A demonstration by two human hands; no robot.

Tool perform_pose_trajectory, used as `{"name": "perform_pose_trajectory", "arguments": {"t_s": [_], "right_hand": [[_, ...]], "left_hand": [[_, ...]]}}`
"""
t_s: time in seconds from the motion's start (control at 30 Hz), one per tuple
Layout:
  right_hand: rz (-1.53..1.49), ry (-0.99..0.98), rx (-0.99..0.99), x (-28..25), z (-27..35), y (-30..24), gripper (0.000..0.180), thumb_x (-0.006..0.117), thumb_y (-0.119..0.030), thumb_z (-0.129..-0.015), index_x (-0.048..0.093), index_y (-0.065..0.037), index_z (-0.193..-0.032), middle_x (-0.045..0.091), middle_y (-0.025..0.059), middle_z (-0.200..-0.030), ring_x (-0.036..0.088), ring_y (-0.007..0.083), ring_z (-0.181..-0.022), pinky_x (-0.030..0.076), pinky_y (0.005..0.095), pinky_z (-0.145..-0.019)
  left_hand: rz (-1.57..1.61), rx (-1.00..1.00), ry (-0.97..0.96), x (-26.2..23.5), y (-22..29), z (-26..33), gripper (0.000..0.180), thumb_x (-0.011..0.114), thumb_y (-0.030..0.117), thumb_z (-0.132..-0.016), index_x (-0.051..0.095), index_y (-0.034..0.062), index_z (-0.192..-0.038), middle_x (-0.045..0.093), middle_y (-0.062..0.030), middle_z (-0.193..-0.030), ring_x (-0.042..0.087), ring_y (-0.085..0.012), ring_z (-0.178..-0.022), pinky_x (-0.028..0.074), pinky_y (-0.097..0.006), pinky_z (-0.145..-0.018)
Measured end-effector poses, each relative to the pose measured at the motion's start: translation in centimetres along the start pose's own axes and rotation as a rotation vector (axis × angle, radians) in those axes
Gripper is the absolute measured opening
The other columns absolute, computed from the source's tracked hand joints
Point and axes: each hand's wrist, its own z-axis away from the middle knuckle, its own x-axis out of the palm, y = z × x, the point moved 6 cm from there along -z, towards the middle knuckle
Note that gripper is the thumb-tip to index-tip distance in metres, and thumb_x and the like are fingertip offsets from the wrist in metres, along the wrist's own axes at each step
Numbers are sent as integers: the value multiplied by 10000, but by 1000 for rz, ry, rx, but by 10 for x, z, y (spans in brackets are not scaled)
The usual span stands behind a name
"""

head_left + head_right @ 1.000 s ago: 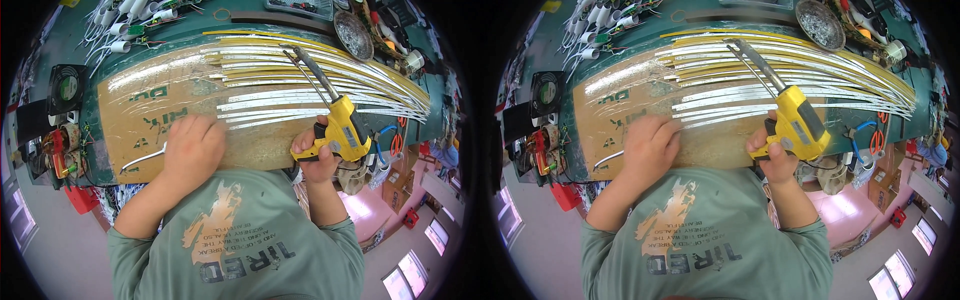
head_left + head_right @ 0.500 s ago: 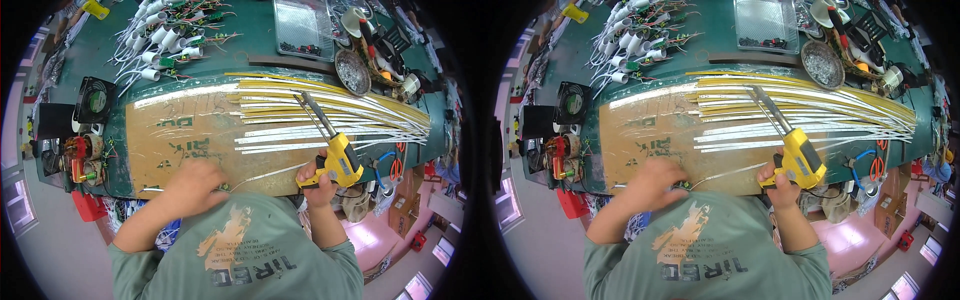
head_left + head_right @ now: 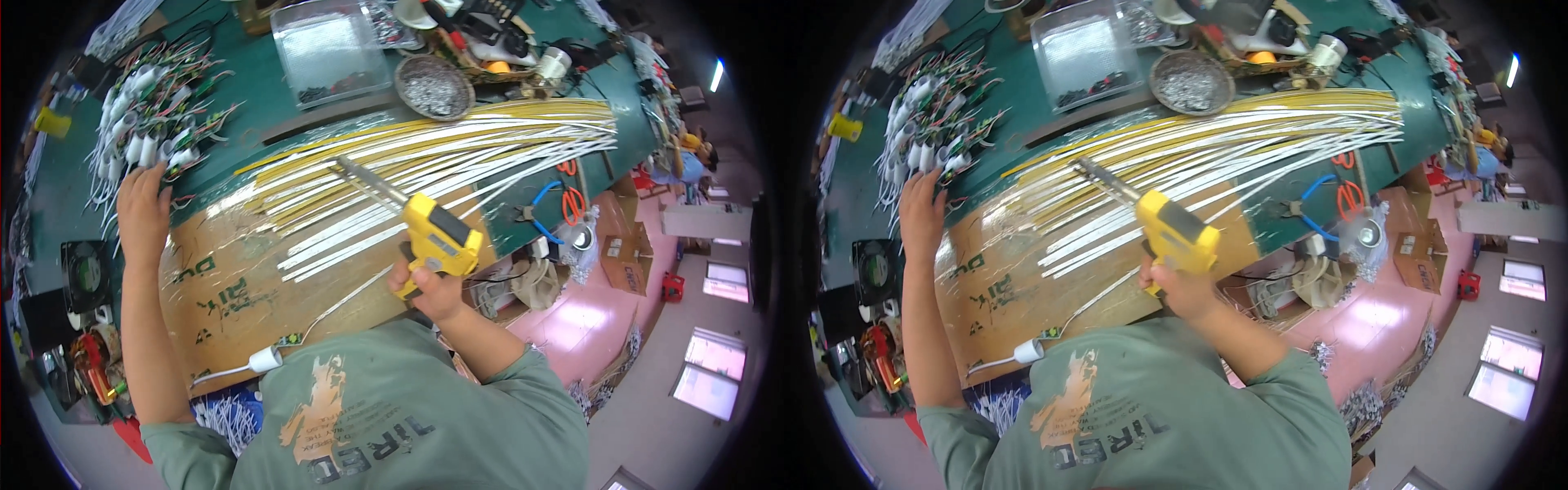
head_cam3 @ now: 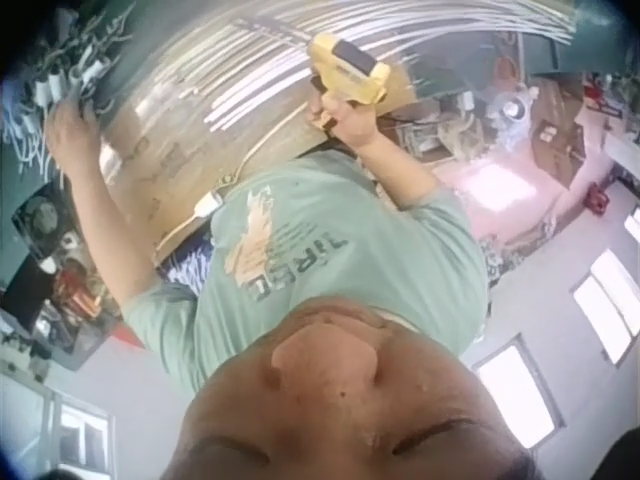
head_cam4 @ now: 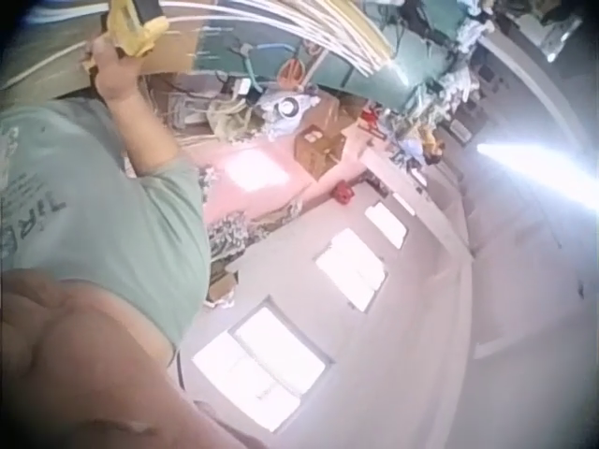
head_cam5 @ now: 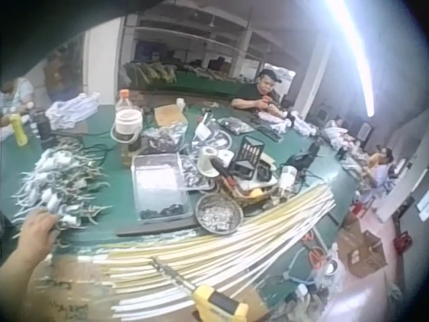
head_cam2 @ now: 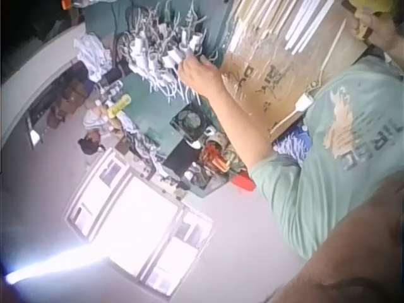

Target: The person aligns LED strips on a table, positions power driver components next to them, and solders the wire connections to the strips using a soldering gun.

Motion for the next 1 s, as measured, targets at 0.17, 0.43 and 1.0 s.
{"name": "perform_pose_trajectory", "arguments": {"t_s": [0.17,0.43,1.0], "right_hand": [[-53,30,-77,-14,6,-7,617,687,-241,-893,412,-22,-1401,581,86,-827,576,200,-741,505,369,-688],[22,-26,-106,3,-3,-20,664,698,-326,-883,411,7,-1380,565,64,-781,563,173,-688,503,332,-647],[164,-153,187,17,40,-7,770,806,-372,-812,423,-28,-1385,557,54,-787,576,197,-707,499,339,-653]], "left_hand": [[163,41,52,-23,29,20,274,733,60,-783,671,65,-1049,687,-106,-1008,630,-323,-928,488,-422,-847],[301,102,-190,-49,122,86,228,702,94,-734,678,122,-960,650,-21,-949,612,-224,-940,433,-368,-806],[570,-119,-186,-39,146,108,149,736,62,-773,669,56,-906,639,-87,-929,601,-309,-899,473,-416,-786]]}}
